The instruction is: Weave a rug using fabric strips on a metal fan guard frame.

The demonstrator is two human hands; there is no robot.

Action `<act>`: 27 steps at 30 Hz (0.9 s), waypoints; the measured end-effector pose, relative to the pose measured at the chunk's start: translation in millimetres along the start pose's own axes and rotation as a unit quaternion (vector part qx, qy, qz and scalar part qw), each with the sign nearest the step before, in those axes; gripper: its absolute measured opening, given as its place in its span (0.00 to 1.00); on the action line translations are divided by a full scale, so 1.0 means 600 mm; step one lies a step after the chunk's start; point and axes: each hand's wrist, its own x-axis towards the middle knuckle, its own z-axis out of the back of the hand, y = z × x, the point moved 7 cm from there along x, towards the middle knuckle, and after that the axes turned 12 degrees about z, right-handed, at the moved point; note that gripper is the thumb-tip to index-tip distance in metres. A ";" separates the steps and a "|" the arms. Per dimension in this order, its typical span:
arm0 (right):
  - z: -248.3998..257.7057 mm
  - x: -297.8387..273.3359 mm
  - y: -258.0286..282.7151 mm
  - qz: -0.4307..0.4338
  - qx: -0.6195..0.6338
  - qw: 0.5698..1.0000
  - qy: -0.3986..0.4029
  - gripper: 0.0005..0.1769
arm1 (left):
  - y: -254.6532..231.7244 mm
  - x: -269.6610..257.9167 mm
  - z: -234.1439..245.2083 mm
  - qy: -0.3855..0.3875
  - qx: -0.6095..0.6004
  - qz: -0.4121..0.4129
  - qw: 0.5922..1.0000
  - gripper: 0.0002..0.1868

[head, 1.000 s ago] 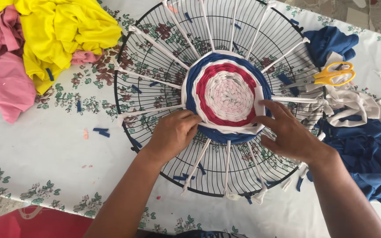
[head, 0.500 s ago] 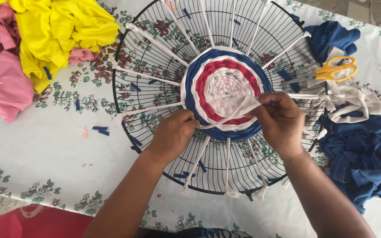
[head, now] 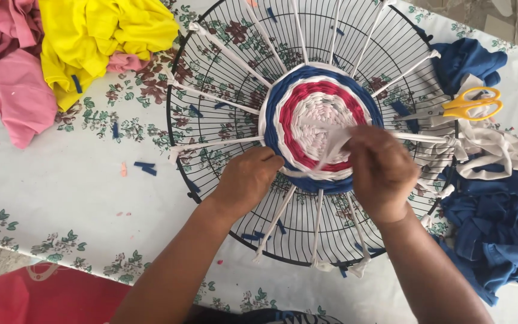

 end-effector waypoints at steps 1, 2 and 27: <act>-0.001 -0.004 -0.005 0.000 0.001 1.000 0.001 0.06 | 0.000 0.000 0.001 0.000 0.000 0.001 1.000 0.07; -0.004 -0.007 -0.004 0.030 -0.044 0.998 0.016 0.02 | -0.001 0.000 0.000 0.008 -0.008 0.000 1.000 0.07; -0.109 -0.096 0.049 0.347 -0.012 0.914 0.208 0.12 | -0.005 0.002 0.004 0.024 -0.003 0.007 1.000 0.09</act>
